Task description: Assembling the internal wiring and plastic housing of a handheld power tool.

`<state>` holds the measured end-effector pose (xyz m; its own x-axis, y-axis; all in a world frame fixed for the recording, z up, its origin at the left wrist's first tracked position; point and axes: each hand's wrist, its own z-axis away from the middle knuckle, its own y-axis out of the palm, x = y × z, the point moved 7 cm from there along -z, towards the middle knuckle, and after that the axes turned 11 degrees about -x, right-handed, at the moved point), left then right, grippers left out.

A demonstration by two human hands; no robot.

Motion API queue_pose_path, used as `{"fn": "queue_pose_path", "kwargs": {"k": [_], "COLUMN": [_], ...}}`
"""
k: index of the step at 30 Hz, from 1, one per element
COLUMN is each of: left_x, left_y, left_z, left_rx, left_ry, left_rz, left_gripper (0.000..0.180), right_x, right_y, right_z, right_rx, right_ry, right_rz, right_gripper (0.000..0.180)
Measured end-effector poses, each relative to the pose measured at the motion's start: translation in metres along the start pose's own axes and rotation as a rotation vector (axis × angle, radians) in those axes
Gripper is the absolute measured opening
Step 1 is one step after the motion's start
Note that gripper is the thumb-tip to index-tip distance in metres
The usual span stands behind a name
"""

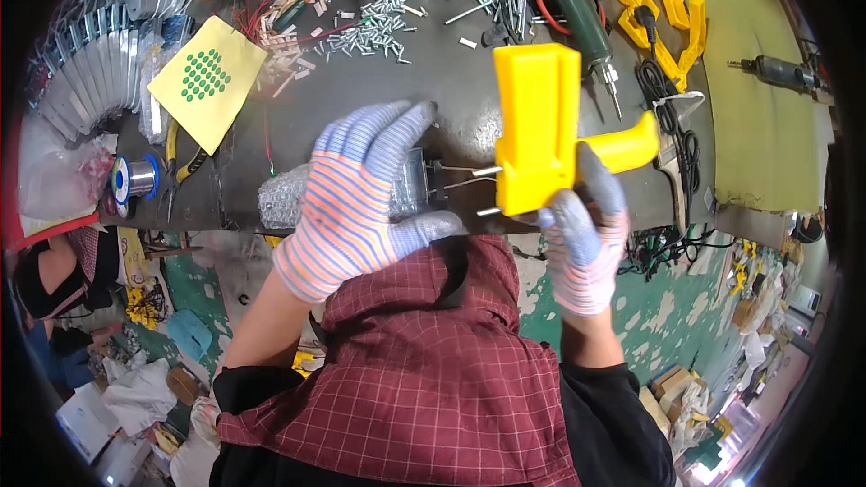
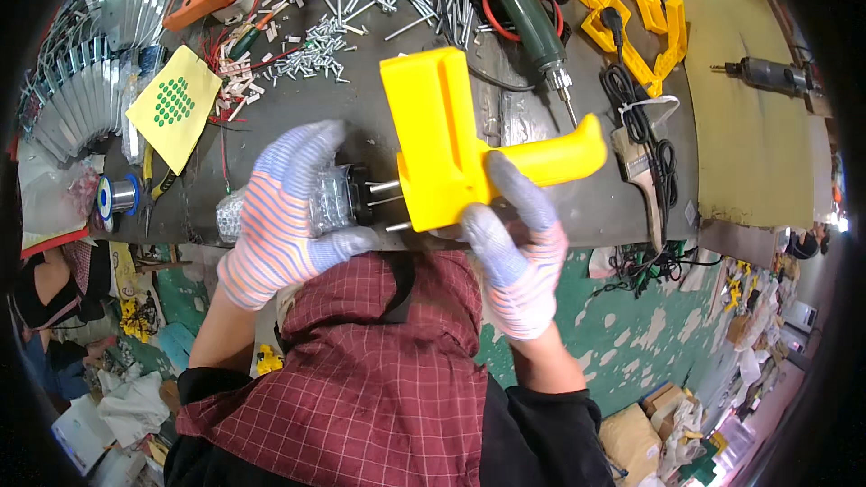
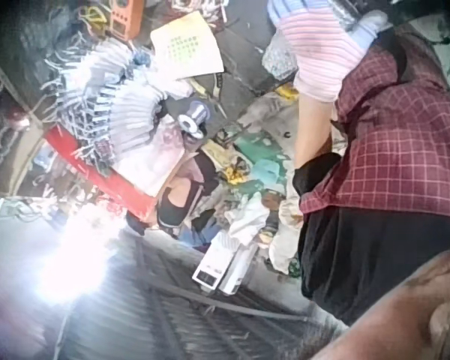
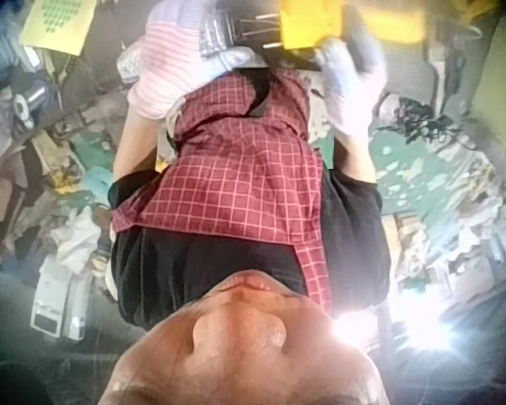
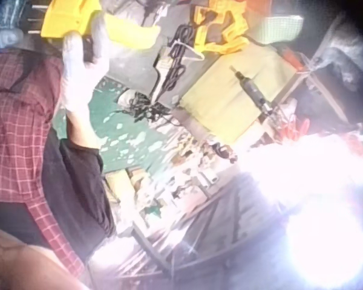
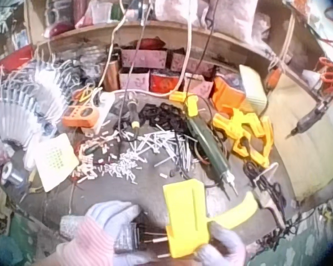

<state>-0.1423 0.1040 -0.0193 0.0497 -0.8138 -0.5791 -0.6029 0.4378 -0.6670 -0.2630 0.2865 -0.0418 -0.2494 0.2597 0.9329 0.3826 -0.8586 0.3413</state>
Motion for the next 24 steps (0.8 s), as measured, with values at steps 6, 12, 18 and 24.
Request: {"fn": "queue_pose_path", "kwargs": {"k": [6, 12, 18, 24], "left_x": [0.008, 0.01, 0.012, 0.005], "left_y": [0.021, 0.017, 0.021, 0.027], "left_z": [0.011, 0.012, 0.011, 0.013], "left_rx": [0.124, 0.041, 0.069, 0.056], "left_ry": [0.029, 0.018, 0.045, 0.081], "left_rz": [-0.087, -0.02, -0.042, -0.099], "left_gripper": [0.075, 0.067, 0.07, 0.067], "right_x": [-0.037, -0.047, -0.059, -0.059], "right_y": [0.005, 0.017, 0.025, 0.034], "right_z": [0.0, 0.0, 0.018, 0.034], "right_rx": [-0.099, -0.037, 0.023, 0.247], "right_ry": [0.171, 0.217, 0.206, -0.159], "right_rz": [-0.027, 0.076, 0.306, 0.549], "right_gripper": [0.043, 0.041, 0.057, 0.093]}}
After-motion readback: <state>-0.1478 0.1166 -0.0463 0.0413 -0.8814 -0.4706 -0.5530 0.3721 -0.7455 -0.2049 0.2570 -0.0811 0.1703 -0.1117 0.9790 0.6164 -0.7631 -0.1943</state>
